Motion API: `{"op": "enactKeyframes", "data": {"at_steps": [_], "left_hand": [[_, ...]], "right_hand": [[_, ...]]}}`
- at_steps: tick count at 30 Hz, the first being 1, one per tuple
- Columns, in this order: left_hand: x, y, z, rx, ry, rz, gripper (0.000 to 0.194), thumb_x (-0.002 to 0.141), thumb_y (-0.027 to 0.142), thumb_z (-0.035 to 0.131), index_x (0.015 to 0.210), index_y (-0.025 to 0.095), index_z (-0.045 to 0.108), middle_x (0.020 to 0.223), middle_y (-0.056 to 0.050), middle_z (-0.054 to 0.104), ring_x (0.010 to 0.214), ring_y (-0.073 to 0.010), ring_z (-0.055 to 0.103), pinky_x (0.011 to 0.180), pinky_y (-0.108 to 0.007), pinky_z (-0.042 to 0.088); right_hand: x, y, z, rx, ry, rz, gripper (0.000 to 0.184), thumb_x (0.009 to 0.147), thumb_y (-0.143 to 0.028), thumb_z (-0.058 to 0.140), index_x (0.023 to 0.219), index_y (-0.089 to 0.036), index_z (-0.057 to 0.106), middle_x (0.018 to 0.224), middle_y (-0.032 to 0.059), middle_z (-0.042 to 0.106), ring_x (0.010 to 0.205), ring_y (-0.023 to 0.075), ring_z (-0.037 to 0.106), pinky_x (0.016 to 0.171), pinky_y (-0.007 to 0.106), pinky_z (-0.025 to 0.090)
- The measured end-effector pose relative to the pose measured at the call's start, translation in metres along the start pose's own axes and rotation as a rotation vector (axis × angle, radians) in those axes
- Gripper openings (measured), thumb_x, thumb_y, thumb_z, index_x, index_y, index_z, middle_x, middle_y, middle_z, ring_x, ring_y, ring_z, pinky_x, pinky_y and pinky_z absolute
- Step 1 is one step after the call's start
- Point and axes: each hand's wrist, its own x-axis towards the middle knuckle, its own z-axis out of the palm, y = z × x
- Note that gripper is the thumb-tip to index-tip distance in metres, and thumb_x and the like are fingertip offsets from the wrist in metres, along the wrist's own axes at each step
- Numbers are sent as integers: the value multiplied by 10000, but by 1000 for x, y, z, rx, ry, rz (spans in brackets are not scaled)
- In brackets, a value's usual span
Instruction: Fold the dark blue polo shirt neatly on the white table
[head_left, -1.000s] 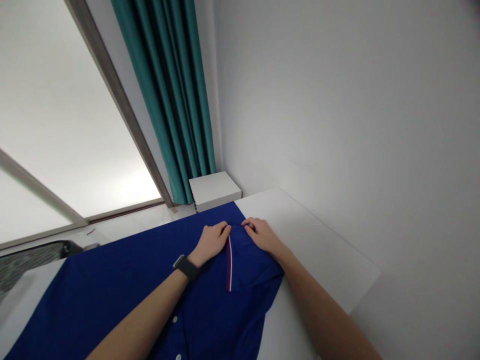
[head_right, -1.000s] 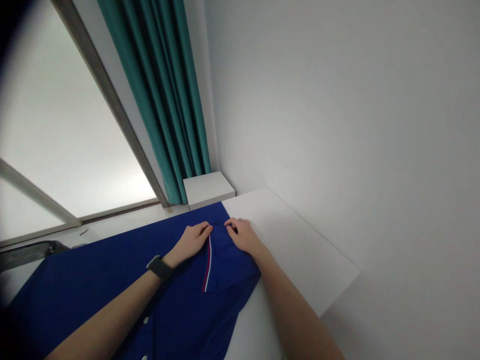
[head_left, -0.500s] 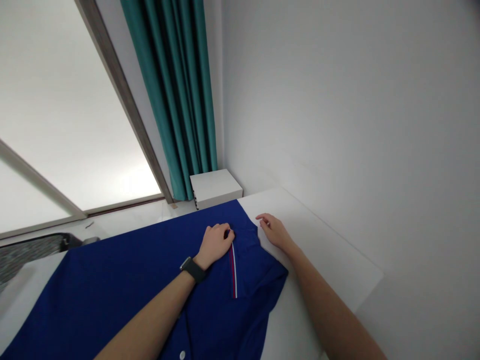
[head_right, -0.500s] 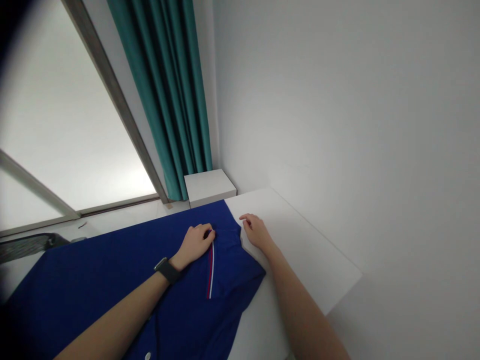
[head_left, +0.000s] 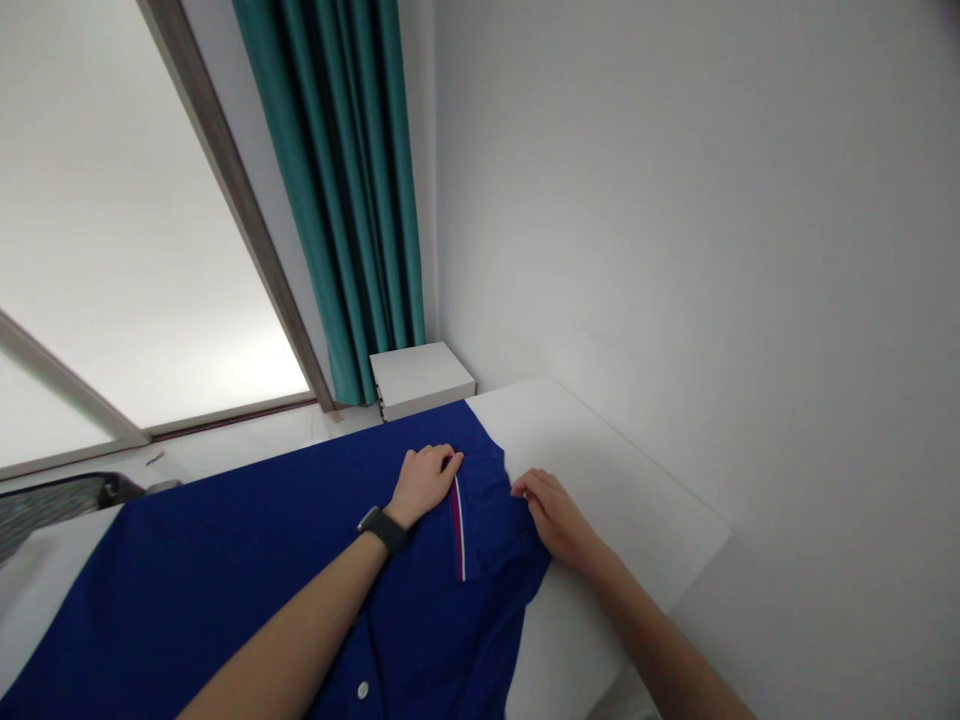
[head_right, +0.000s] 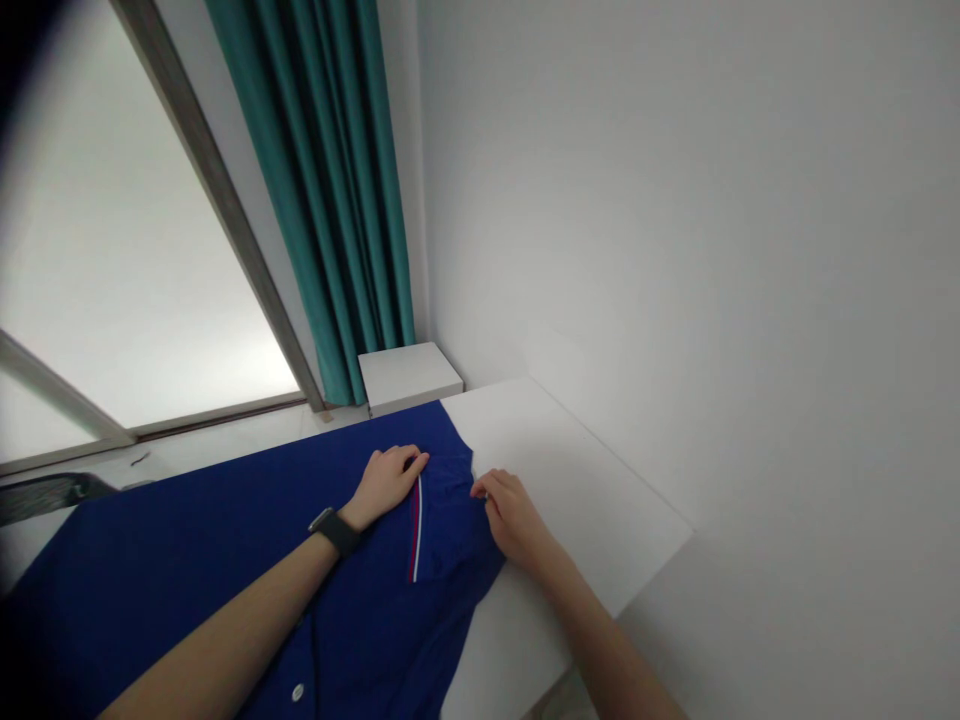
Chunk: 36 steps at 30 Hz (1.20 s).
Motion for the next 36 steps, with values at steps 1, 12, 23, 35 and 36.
{"op": "enactKeyframes", "data": {"at_steps": [1,12,23,35,36], "left_hand": [[0,0,0,0,-4,-3,358,1001,396,358,876,213,640,919,-43,721,932,-233,638,756,-322,375],[-2,0,-1,-2,6,15,365,998,391,340,855,210,623,915,-44,716,940,-235,633,782,-334,383],[-14,16,-8,-1,120,19,217,975,332,397,1053,186,538,946,-58,671,905,-217,617,813,-340,383],[-112,95,-40,103,-204,450,317,961,409,407,788,214,587,746,-45,696,697,-207,661,687,-327,436],[-121,101,-40,135,-227,475,340,951,449,416,792,207,594,745,-62,701,697,-225,669,687,-343,447]], "right_hand": [[-8,-4,-2,-28,-31,0,290,775,-27,356,861,-219,554,870,38,588,878,196,517,841,358,395],[-53,-4,-8,-94,84,145,323,718,-36,418,933,-229,563,903,47,584,880,210,550,812,346,445],[-48,-2,3,-343,56,217,334,869,-83,412,1112,-216,598,1053,86,650,961,228,608,900,348,446],[-47,3,1,-392,20,215,316,902,-100,379,1141,-187,568,1076,72,702,979,208,631,914,353,401],[-47,3,1,-394,24,210,311,904,-103,379,1132,-187,572,1074,71,702,976,208,630,915,353,399]]}}
